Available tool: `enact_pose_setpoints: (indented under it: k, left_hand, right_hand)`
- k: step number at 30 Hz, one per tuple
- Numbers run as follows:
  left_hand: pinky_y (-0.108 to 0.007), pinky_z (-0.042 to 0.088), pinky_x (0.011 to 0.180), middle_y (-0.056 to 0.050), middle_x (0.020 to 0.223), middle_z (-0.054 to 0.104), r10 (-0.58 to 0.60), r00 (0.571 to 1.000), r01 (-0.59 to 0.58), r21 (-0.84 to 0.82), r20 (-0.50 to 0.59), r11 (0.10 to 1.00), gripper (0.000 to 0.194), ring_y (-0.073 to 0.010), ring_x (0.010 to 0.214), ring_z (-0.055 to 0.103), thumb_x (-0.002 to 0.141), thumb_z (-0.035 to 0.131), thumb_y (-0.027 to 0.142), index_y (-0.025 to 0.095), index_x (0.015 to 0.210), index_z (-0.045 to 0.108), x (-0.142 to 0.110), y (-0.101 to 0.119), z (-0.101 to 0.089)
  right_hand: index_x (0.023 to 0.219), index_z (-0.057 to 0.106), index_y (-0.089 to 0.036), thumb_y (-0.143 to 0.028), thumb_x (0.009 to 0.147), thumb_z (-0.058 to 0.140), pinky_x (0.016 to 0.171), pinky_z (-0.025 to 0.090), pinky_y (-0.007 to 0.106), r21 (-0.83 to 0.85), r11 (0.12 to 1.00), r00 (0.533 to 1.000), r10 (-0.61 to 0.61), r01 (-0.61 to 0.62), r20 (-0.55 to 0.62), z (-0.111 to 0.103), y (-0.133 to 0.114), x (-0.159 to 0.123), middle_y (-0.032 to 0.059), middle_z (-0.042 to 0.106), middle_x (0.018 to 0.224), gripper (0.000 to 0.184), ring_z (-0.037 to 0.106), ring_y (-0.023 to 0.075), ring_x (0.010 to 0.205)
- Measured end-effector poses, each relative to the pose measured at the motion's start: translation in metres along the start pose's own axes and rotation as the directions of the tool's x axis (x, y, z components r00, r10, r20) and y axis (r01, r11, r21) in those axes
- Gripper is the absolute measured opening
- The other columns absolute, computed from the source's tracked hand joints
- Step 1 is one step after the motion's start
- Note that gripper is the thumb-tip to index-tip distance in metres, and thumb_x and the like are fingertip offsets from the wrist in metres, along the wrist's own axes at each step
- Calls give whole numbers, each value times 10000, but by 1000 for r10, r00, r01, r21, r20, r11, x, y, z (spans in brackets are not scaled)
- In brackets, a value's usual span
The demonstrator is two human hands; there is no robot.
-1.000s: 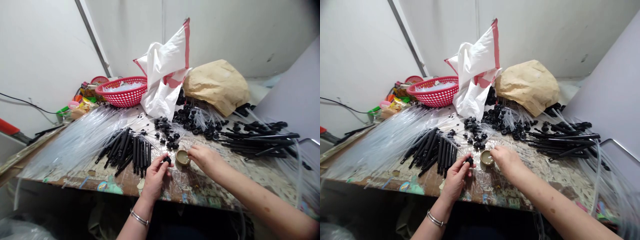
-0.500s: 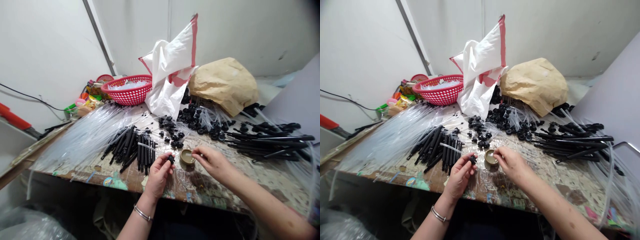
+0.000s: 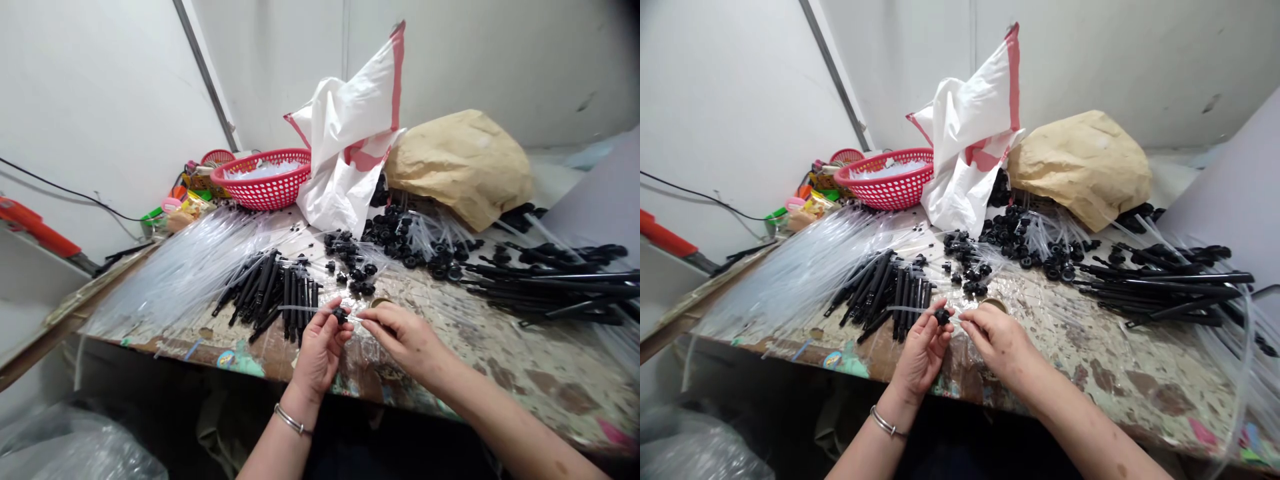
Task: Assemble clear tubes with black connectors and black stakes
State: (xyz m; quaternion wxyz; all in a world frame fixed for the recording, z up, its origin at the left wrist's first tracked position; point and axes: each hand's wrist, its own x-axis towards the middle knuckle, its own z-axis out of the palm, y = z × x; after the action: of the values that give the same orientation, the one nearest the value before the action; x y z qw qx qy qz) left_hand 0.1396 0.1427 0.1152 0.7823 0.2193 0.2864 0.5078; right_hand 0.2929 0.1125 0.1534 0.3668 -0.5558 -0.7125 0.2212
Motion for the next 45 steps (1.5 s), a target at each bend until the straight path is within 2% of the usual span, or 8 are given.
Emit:
enact_pose_setpoints:
  k: [5,11,19,30,34,38,42,45]
  left_hand:
    - [-160,522,640,-54,915,689,-16,999,16,13,33,1000,347,-97,678,659,657,767,211,148,986,674,1,-1,-4]
    - [-140,462,558,-36,866,683,-6,998,3,46,67,999,351,-69,628,616,643,779,243,153,971,690,1,-3,-7]
    - [-200,440,574,-33,762,695,-34,996,22,157,79,987,351,-89,576,595,579,814,259,144,896,721,-1,-4,-6]
    - [-219,417,550,-43,761,694,-66,992,37,259,104,965,334,-98,547,584,562,816,254,152,869,733,-2,-5,-6]
    - [-220,402,529,-36,695,670,-38,995,9,287,97,958,271,-107,548,573,617,782,261,137,851,727,-8,-6,-5]
    - [-219,409,562,-17,716,656,17,997,-43,362,74,931,221,-101,573,566,704,718,266,162,897,702,-25,-10,-9]
    - [-232,425,596,-7,740,638,26,998,-52,421,65,906,234,-114,608,568,711,708,264,187,931,684,-40,-13,-16]
    - [-236,429,599,-10,758,635,31,997,-57,426,67,903,243,-115,608,561,692,722,271,190,918,689,-44,-15,-18]
  right_hand:
    - [973,657,-157,-206,868,465,651,475,262,-2,1000,1000,-20,20,0,3,0,0,58,606,808,224,597,142,720]
    - [969,659,-168,-220,879,446,643,477,261,-33,998,999,-45,45,12,1,-3,-1,57,593,794,237,592,142,716]
    - [817,668,-179,-211,860,445,558,449,229,-130,990,997,-54,62,63,-9,-9,-1,41,590,689,229,561,124,606]
    - [798,682,-172,-238,844,453,571,436,240,-93,996,996,7,2,93,-9,-10,-7,41,606,660,242,561,133,606]
    - [787,681,-188,-270,855,458,573,432,241,-41,998,993,42,-38,107,-9,-9,-15,33,615,650,247,567,132,599]
    - [824,680,-214,-319,888,422,610,446,242,20,997,976,65,-71,206,-14,-8,-21,25,652,713,286,594,139,660]
    - [899,671,-200,-316,889,420,665,467,258,10,997,981,72,-75,181,-9,-8,0,41,682,816,276,616,158,753]
    - [886,674,-199,-236,854,480,733,465,257,-61,998,959,52,-36,277,11,-13,31,40,693,882,200,626,158,822]
